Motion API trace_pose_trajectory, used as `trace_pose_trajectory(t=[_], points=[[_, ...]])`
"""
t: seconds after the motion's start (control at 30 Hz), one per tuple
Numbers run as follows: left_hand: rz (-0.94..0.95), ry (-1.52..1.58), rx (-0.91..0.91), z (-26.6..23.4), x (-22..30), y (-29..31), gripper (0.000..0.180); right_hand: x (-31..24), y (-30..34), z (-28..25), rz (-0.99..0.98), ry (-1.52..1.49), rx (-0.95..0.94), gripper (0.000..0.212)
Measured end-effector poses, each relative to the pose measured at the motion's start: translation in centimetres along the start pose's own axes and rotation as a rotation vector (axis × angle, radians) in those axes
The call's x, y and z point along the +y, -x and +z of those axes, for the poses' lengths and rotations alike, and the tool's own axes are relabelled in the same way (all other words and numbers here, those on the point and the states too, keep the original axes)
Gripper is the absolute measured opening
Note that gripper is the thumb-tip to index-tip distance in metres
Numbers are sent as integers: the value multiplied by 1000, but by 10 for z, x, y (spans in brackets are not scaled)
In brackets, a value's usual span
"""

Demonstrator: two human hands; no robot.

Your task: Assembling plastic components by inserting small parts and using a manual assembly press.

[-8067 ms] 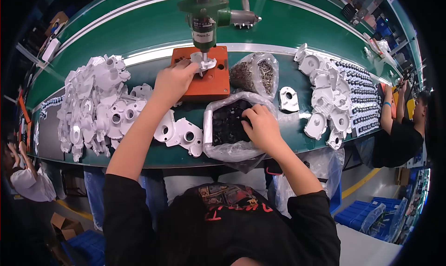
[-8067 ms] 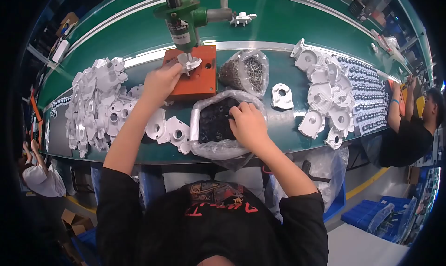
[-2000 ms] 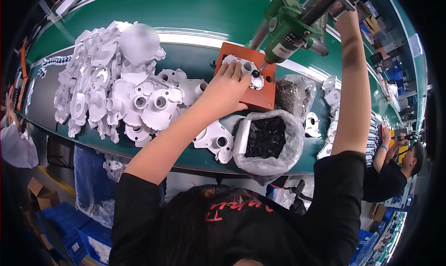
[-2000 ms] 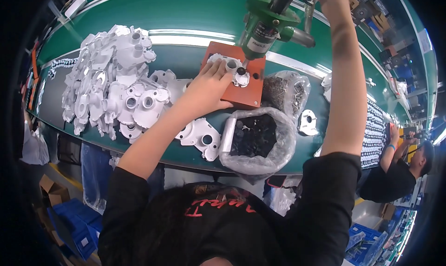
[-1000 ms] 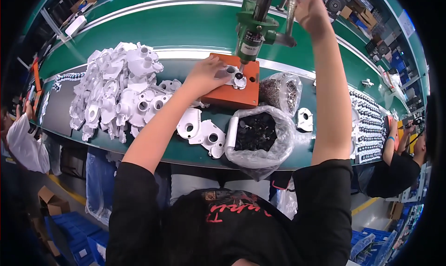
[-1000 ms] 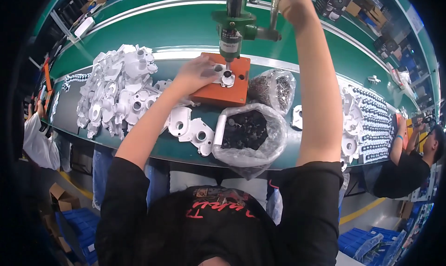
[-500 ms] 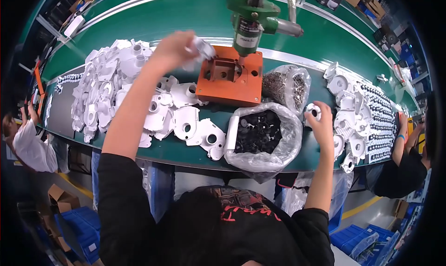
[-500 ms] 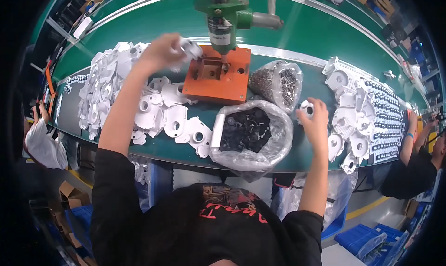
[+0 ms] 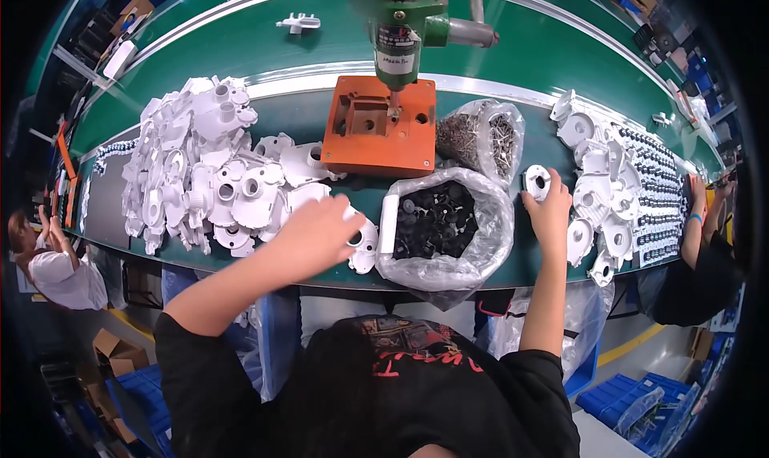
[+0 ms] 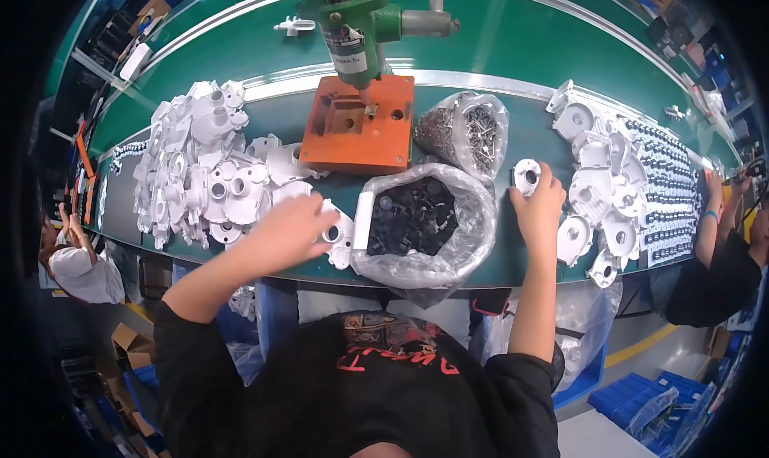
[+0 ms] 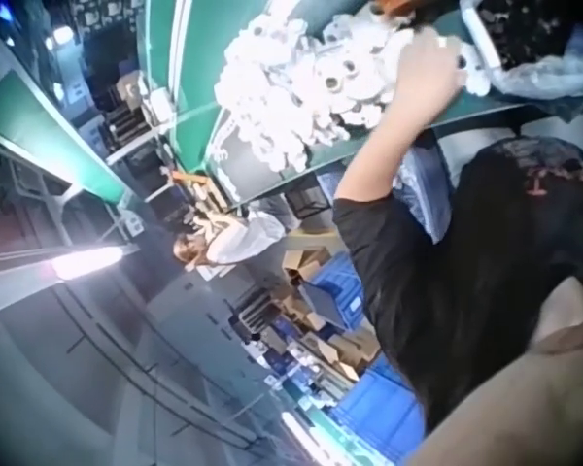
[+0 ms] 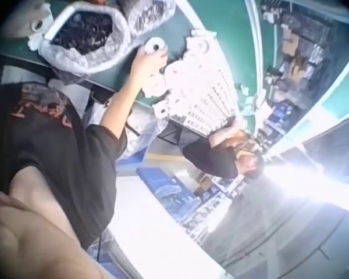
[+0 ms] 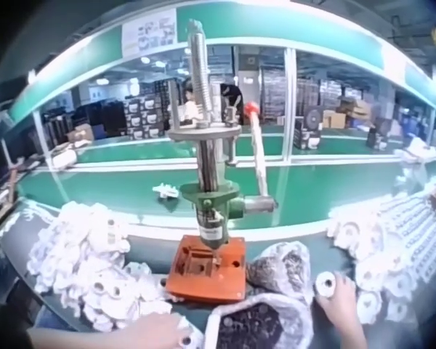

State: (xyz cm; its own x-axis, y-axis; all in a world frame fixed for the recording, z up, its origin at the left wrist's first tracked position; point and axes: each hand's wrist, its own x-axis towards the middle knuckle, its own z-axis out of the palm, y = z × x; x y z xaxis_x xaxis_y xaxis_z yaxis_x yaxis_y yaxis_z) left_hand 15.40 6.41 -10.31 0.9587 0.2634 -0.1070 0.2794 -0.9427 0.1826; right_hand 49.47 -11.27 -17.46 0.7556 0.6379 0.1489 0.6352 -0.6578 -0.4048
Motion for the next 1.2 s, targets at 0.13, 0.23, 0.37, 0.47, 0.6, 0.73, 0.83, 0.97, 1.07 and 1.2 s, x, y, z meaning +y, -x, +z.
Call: trace_pose_trajectory(t=[0.13,0.23,0.37,0.47,0.6,0.73,0.83,0.97,1.07,1.2], points=[[13,29,-18,29,2,6,29,-4,4,-8,-31,-234,45,66],[26,282,-84,13,-12,4,27,-27,24,-27,-54,-648,68,66],[-57,1169,-98,-6,-34,4,24,-60,56,-34,-262,-829,93,73],[-126,1525,240,-2,-13,3,21,-101,88,-35,-446,-943,-137,84],[86,1652,373,2,37,-11,22,-153,104,-43,-737,-822,-152,85],[61,1704,431,12,46,-14,18,-154,107,-38,-624,-871,-190,86],[71,1751,362,14,44,-9,19,-147,106,-36,-660,-868,-240,85],[54,1766,364,14,50,-9,23,-142,105,-24,-716,-853,-307,87],[-41,1762,406,8,61,-12,37,-144,106,-12,-638,-1026,-448,96],[85,1850,639,6,68,-15,62,-160,100,-14,-380,-1403,-464,98]])
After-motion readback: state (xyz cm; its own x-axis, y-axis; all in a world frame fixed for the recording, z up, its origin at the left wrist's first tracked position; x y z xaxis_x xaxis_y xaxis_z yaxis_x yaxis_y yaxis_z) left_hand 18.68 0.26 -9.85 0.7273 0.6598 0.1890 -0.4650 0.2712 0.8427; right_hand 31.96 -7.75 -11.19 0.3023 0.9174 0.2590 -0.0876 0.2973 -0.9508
